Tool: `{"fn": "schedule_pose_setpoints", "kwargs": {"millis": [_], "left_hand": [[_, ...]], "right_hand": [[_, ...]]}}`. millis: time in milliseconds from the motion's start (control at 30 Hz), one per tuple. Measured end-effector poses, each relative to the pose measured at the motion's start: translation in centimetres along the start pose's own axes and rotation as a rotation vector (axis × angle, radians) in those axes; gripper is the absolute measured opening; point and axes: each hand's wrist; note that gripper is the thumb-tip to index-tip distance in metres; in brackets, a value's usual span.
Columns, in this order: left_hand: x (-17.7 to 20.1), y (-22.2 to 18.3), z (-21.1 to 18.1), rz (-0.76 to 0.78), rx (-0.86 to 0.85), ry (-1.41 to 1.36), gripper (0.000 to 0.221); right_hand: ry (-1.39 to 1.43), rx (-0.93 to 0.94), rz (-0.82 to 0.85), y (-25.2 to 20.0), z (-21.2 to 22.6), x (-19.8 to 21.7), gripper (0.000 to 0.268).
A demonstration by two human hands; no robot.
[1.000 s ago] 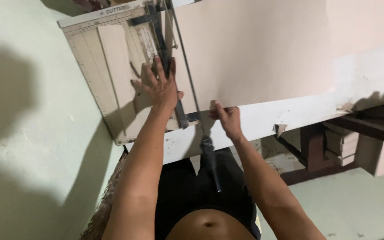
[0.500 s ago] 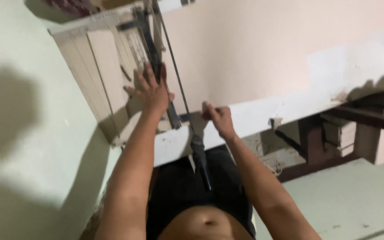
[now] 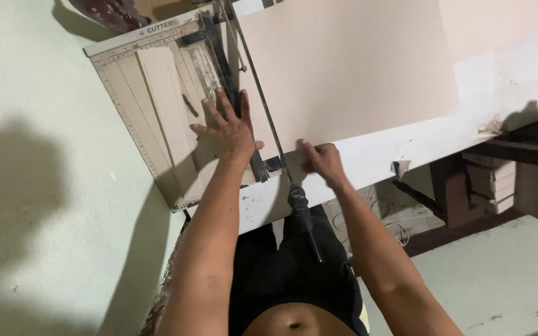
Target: Using a manual paper trimmer to cut cardboard sheets into smaller pieces.
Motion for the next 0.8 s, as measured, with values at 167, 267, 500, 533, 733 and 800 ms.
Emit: {"fn": "schedule_pose_setpoints", "kwargs": {"millis": [167, 267, 500, 533, 733, 800], "left_hand": [[-0.4, 0.0, 0.0, 0.046, 0.048, 0.078, 0.135], [-1.1, 1.0, 0.1, 0.035, 0.041, 0.119, 0.135], [0.5, 0.7, -0.9, -0.005, 0.036, 0.034, 0.135], [1.0, 1.1, -1.1, -0.010, 0.038, 0.041, 0.132], [0.8, -2.9, -1.9, -0.093, -0.039, 0.245, 0.103], [-0.8, -1.6, -1.7, -0.199, -0.137, 0.419, 0.080]], "right_hand": [[-0.638, -0.052, 0.079, -10.4, 12.4, 0.1, 0.059], [-0.858, -0.115, 0.271, -17.5, 20.1, -2.6, 0.105], [-1.014, 0.212, -0.058, -8.6, -5.6, -6.9, 0.062], [-0.965, 0.184, -0.011, -7.7, -5.8, -6.6, 0.063], [-0.591, 0.005, 0.268, -16.9, 13.5, -0.4, 0.084], [-0.494, -0.059, 0.321, -16.4, 15.9, 1.6, 0.093]]}}
Point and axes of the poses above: each hand's wrist, its own y-axis towards the middle knuckle, its own x-axis out of the back of the hand, z = x × y, and after that the axes turned 4 degrees about x, right-handed
